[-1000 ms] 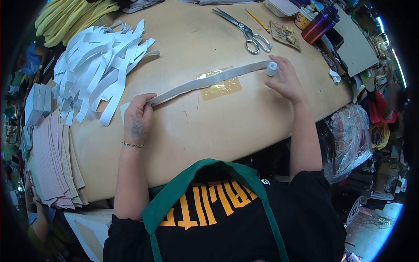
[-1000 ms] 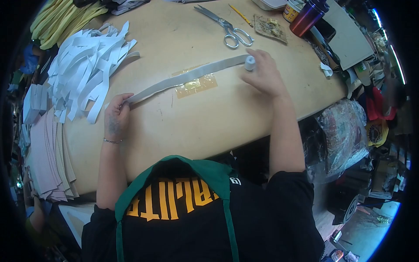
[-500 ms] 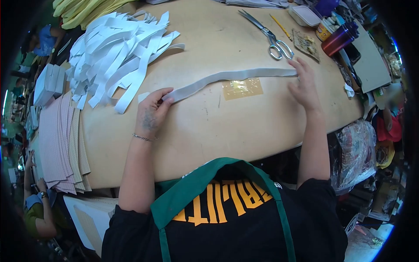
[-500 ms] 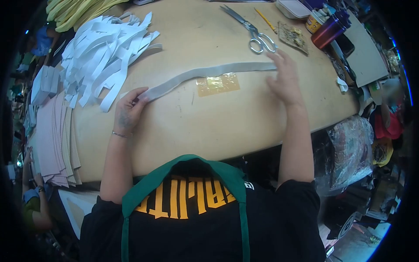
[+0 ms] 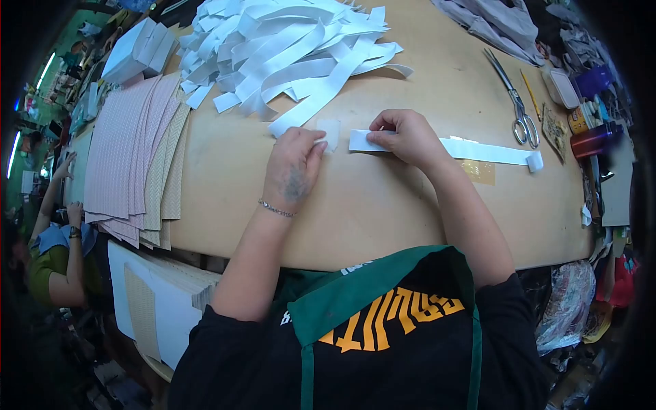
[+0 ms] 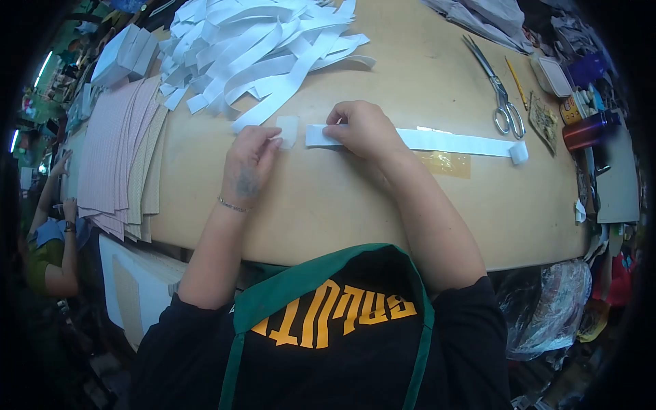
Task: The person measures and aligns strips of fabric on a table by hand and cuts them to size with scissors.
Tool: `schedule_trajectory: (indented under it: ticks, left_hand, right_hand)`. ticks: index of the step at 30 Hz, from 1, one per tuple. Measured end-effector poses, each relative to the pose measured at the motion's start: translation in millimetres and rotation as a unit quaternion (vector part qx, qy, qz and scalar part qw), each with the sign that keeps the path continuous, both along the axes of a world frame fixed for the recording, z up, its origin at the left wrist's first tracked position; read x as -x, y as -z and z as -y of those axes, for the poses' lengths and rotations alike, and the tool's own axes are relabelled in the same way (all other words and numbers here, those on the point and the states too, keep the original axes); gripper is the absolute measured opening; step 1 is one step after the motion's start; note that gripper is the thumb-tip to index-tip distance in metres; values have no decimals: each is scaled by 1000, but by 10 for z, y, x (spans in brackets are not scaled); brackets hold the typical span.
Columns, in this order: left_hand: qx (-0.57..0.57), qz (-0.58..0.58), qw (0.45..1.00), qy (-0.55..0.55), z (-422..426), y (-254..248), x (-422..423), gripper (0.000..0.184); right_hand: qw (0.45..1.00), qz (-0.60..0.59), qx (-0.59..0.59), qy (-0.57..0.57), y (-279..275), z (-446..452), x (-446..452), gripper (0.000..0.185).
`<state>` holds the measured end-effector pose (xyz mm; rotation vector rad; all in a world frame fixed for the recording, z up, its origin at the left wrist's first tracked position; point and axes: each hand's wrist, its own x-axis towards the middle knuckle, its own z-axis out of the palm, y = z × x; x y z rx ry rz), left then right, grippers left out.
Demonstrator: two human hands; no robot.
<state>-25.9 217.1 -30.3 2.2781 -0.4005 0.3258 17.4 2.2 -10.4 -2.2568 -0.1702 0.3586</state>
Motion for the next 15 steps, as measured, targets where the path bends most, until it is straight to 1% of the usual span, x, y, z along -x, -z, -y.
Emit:
schedule_trajectory:
  ticks: [1,4,7,15]
  left_hand:
    - [-36,20,999,10,-47,4,25,16]
    - [-87,104,990,46,-12,43,74,17]
    - [-124,103,986,34,39,51,91,20]
    - [-166,108,980,20,49,78,102,27]
  right_hand:
    - [1000,-22,11,14,-27,-35,2,22]
    - [999,-10,33,35,-9,-157,10,23]
    - [995,34,71,53,-13,-260,-10,23]
    - [994,49,93,44,9,-339,-74,25]
